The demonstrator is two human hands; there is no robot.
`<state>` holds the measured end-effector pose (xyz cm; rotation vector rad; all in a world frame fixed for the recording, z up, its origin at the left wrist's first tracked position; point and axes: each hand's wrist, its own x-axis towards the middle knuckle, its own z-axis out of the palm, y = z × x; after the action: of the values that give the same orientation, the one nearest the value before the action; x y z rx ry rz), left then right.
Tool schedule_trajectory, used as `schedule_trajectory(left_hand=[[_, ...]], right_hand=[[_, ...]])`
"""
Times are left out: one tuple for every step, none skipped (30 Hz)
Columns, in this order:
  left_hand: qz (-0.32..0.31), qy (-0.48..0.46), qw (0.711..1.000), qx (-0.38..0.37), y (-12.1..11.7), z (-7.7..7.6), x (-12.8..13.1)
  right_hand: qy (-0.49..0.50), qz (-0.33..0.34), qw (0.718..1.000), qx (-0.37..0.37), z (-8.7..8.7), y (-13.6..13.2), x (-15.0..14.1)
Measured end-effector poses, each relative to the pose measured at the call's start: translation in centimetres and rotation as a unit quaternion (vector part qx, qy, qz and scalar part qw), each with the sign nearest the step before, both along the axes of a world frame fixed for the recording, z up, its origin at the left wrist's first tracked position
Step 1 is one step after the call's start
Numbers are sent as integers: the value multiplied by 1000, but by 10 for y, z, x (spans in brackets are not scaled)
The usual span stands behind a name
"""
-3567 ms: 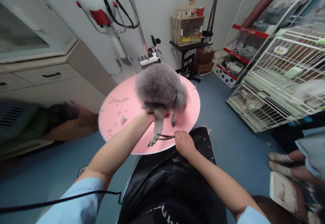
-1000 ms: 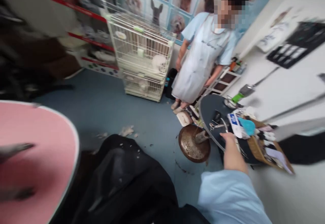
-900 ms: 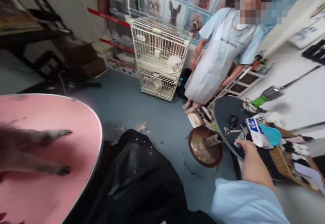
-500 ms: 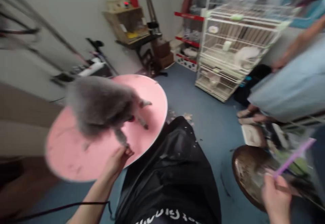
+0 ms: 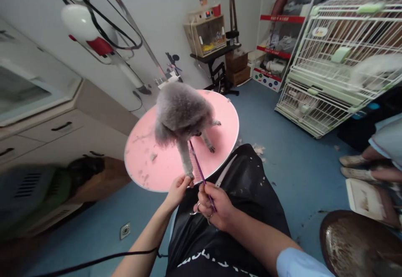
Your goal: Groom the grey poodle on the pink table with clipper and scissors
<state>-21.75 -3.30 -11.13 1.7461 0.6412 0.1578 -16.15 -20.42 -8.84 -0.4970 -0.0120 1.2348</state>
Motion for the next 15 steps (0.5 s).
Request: schedule_trajectory(left_hand=[[4,2,1000,1,0,-1,0],[7,5,1000,2,0,-2,-1],[8,7,1000,0,-1,-3,-1],[9,10,1000,-2,-1,-4,-1],[8,13,1000,-5,-1,-4,-1],[7,15,1000,-8,-1,-5,-1],[5,17,1000,-10,0,-6,-1],[4,17,1000,-10,0,-6,-2],[3,15,1000,-8,2,-7,-3],[3,13,1000,-5,3,-8,-4],[3,11,1000,-1,5,-9,-5],[3,10,1000,3,7,-12,-6],[3,10,1000,6,10,-14,-8],[4,11,1000,8,13,-18,-9],[7,11,1000,9,15,-22,-10]], right_hand=[[1,-13,1000,3,1,2,-1],[9,-19,1000,0,1,5,-2],[22,-15,1000,-9,1,8,-4],[35,-4,999,-18,1,12,-6],[45,8,999,-24,1,14,-9],[46,16,999,-23,2,16,-12],[40,17,999,-16,2,17,-15],[29,9,1000,-5,3,17,-17],[16,-5,1000,2,3,16,-19],[2,-24,1000,0,3,14,-18],[-12,-50,999,-14,0,13,-14],[-31,-81,995,-42,-4,12,-6],[-56,-119,987,-88,-9,13,5],[-92,-153,973,-144,-16,14,21],[-137,-176,953,-206,-22,16,39]])
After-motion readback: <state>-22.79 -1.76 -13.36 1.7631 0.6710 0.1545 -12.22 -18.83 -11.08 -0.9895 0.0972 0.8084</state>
